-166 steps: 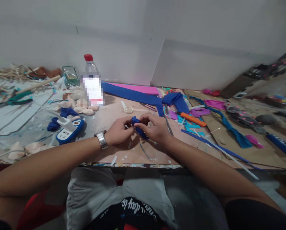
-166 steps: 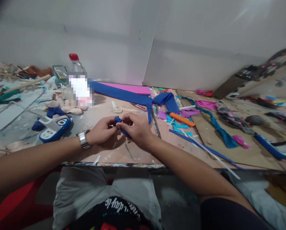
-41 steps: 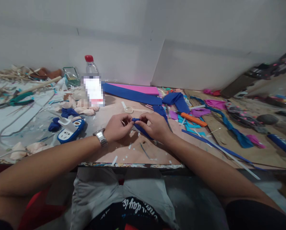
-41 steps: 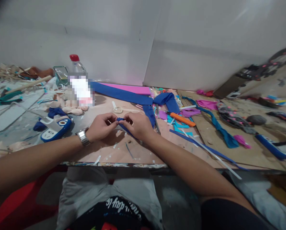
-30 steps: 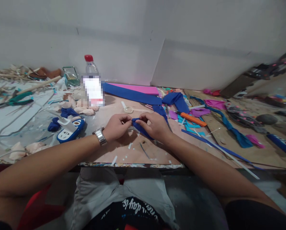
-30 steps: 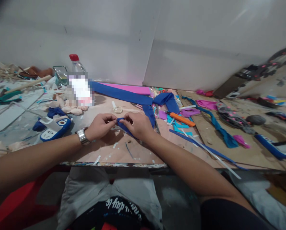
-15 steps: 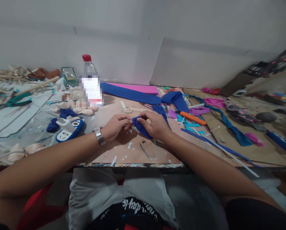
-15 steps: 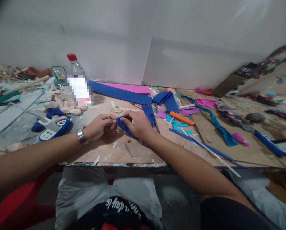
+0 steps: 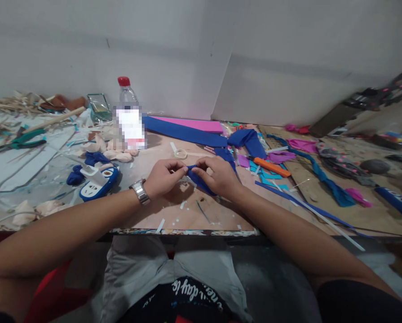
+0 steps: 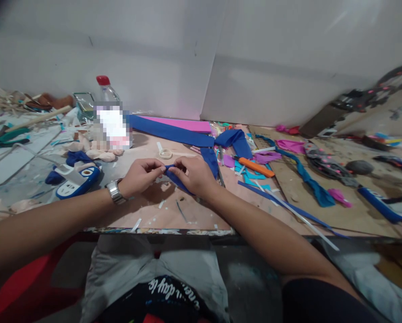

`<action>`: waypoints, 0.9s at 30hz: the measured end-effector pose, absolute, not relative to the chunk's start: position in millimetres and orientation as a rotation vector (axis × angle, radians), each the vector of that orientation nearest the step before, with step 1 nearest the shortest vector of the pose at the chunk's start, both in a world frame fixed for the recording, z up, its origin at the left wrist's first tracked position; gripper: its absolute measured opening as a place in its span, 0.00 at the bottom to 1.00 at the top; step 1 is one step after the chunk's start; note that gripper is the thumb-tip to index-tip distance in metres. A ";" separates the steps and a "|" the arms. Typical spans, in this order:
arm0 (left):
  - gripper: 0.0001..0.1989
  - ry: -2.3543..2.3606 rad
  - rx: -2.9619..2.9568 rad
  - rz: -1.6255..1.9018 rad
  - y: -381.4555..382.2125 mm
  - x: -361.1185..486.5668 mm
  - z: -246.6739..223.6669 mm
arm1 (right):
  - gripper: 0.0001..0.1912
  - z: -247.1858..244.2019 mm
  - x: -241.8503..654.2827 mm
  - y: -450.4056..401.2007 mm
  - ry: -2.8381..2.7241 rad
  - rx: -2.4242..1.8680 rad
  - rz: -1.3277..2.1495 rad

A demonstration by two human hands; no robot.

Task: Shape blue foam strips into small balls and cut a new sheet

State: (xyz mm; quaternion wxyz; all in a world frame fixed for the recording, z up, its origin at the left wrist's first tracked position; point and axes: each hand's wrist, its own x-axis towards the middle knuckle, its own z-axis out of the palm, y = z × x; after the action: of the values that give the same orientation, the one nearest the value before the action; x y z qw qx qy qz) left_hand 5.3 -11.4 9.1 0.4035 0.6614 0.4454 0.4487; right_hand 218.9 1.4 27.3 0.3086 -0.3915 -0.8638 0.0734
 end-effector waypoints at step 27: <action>0.13 0.905 1.293 1.129 -6.1 7.2 2.4 | 0.23 25.9 221.0 3.6 -2.295 -0.800 0.108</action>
State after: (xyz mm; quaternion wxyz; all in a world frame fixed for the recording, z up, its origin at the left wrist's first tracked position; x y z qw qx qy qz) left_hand 7.2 -6.1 2.4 0.5652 0.5496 0.3850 0.4798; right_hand 221.0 3.6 25.9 0.3469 -0.3084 -0.8848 0.0416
